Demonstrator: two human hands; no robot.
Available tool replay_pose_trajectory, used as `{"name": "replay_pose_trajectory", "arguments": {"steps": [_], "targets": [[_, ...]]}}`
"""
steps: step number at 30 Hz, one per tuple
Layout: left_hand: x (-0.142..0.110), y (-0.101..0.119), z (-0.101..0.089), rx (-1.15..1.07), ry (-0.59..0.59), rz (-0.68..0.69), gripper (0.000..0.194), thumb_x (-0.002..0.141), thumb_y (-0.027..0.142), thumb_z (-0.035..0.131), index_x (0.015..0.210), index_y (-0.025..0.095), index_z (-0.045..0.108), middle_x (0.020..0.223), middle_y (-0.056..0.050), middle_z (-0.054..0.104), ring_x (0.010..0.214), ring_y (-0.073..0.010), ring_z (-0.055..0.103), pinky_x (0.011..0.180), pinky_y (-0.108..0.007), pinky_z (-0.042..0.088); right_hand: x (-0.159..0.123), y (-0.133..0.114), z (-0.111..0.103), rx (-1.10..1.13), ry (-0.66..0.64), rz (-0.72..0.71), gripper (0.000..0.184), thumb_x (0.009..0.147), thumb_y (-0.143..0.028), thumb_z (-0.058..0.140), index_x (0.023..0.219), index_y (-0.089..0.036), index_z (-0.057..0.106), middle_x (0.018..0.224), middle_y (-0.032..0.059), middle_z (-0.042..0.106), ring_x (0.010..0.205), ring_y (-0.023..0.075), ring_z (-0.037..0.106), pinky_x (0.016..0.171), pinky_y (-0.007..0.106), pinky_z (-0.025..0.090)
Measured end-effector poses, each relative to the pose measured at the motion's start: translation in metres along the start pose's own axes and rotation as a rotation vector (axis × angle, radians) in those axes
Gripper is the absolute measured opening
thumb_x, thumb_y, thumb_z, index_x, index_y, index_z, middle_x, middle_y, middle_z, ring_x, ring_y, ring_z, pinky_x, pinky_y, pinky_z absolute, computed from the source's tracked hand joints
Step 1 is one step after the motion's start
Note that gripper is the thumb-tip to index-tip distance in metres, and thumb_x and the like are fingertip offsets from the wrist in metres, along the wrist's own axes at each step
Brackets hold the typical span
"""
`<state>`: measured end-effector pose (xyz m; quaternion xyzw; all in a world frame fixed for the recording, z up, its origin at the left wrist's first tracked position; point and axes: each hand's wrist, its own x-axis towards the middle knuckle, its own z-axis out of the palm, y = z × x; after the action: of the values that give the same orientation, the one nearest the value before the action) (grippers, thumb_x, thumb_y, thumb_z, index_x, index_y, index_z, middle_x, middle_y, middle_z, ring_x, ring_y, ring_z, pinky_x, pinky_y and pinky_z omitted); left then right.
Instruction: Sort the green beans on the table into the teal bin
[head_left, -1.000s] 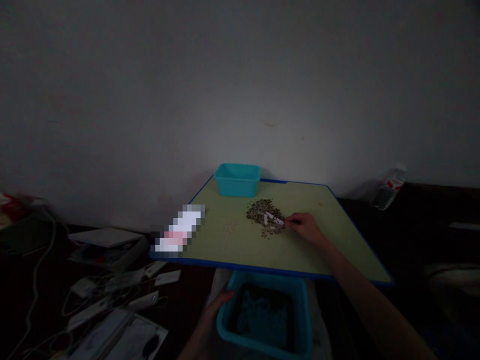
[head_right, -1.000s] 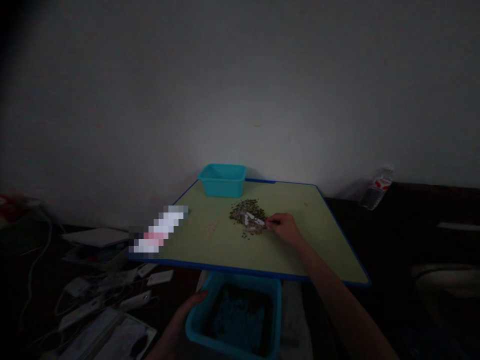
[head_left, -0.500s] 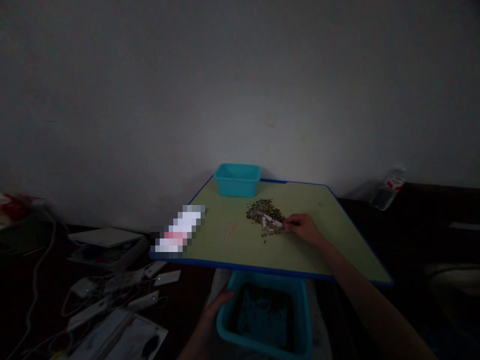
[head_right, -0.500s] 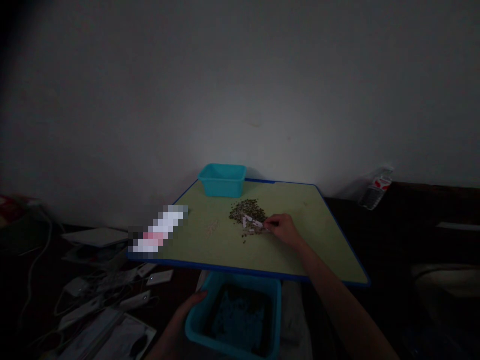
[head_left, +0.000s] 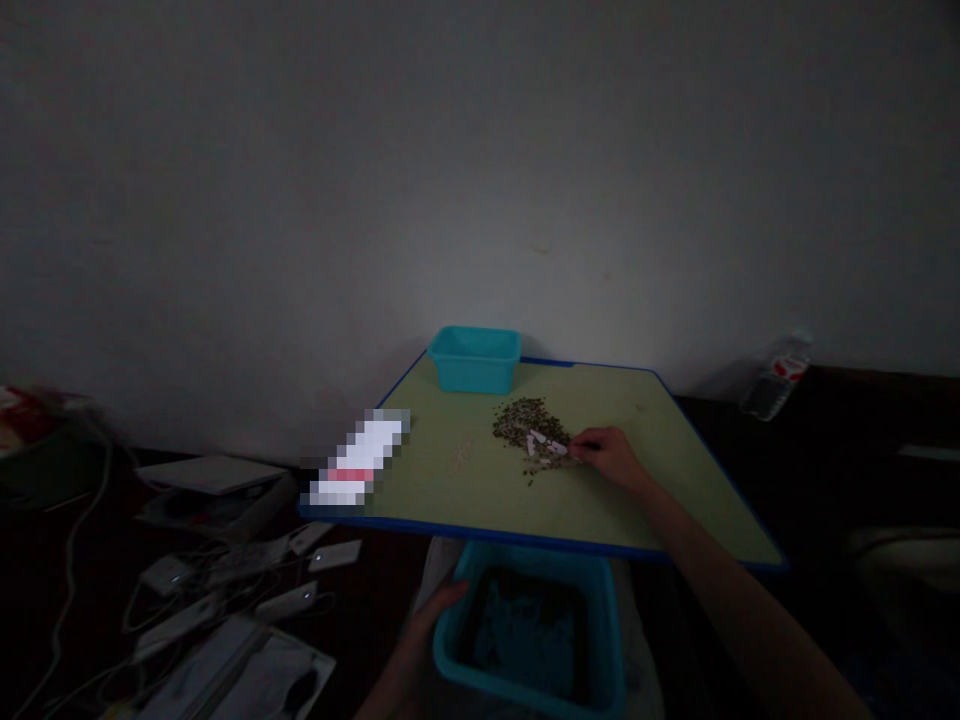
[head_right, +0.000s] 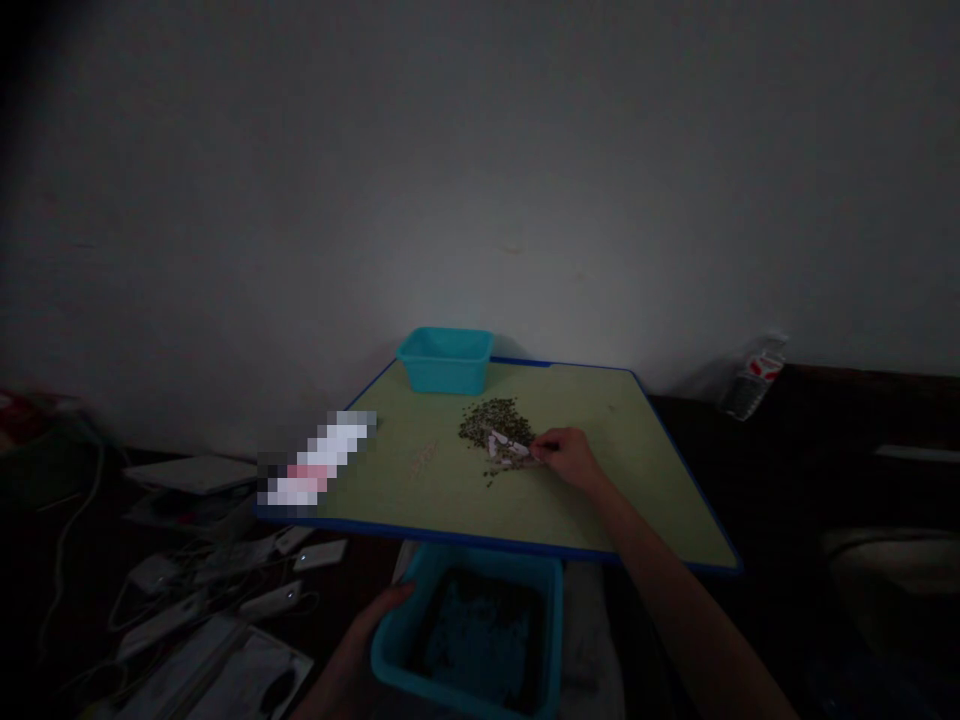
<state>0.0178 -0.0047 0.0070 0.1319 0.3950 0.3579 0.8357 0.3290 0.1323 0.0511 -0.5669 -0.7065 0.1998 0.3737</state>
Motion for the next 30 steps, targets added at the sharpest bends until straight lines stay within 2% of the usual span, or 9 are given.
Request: {"name": "replay_pose_trajectory", "arguments": {"steps": [7, 13, 18, 30], "targets": [[0.0, -0.001, 0.002, 0.015, 0.032, 0.031, 0.063, 0.08, 0.034, 0.065, 0.136, 0.007, 0.054, 0.082, -0.014, 0.082, 0.086, -0.0375, 0.075, 0.085, -0.049, 0.054, 0.0, -0.002, -0.002, -0.008, 0.022, 0.018, 0.017, 0.072, -0.027, 0.064, 0.075, -0.017, 0.079, 0.074, 0.0049, 0.076, 0.068, 0.0193, 0.066, 0.068, 0.028, 0.046], [0.006, -0.001, -0.005, -0.026, -0.04, 0.015, 0.069, 0.081, 0.033, 0.064, 0.144, 0.01, 0.045, 0.089, -0.014, 0.082, 0.088, -0.0372, 0.075, 0.087, -0.049, 0.052, 0.002, -0.001, -0.004, 0.0, 0.051, 0.098, 0.017, 0.068, -0.026, 0.065, 0.073, -0.017, 0.079, 0.07, 0.005, 0.075, 0.066, 0.0197, 0.065, 0.064, 0.028, 0.045], [0.006, -0.001, -0.004, -0.016, 0.021, -0.016, 0.072, 0.079, 0.036, 0.066, 0.143, 0.009, 0.046, 0.085, -0.014, 0.082, 0.085, -0.0383, 0.075, 0.084, -0.05, 0.053, 0.003, 0.006, -0.006, -0.021, 0.063, 0.186, 0.021, 0.068, -0.027, 0.063, 0.074, -0.016, 0.08, 0.064, 0.0031, 0.073, 0.063, 0.0188, 0.063, 0.06, 0.027, 0.043], [-0.003, 0.001, 0.008, -0.013, 0.028, 0.029, 0.067, 0.083, 0.032, 0.061, 0.142, 0.006, 0.045, 0.083, -0.014, 0.082, 0.081, -0.0352, 0.076, 0.085, -0.047, 0.054, 0.003, 0.002, -0.007, -0.024, 0.018, 0.167, 0.022, 0.068, -0.03, 0.062, 0.071, -0.016, 0.079, 0.061, 0.002, 0.07, 0.06, 0.0172, 0.06, 0.059, 0.026, 0.041]]}}
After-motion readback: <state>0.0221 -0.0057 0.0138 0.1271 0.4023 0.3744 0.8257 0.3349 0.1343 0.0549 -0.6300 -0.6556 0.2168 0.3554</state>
